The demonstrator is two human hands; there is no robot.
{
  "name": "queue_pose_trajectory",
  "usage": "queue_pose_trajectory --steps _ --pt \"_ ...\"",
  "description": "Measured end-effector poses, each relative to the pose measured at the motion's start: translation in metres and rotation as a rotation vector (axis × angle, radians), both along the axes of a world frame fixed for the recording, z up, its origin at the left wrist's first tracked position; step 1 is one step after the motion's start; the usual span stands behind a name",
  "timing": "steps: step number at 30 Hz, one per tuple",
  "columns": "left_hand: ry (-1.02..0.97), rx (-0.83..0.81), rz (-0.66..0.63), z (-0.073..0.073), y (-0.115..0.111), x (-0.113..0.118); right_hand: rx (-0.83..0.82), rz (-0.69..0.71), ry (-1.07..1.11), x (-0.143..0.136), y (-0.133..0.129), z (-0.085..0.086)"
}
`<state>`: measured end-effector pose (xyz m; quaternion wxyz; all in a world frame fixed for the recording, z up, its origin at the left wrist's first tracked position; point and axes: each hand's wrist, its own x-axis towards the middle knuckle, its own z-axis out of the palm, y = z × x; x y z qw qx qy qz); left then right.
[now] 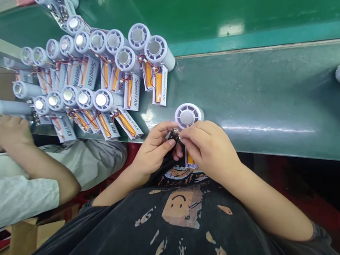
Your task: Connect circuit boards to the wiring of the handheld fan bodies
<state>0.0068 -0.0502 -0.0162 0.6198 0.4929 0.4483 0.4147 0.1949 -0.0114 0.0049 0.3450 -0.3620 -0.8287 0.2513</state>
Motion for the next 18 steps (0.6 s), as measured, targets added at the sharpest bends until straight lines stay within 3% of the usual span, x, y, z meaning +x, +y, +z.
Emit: queue_pose_trajectory --steps 3,9,18 --pt "0.126 0.092 -0.001 0.009 -0.001 0.001 0.035 -0.014 0.032 -0.002 -0.002 -0.003" --pt "0.532 0.437 0.038 0.022 0.005 0.002 0.118 -0.064 -0.025 -0.003 -0.007 -0.005" --pt "0.601 0.511 0.059 0.023 0.008 0.002 0.190 -0.090 -0.056 -0.002 -0.007 -0.006"
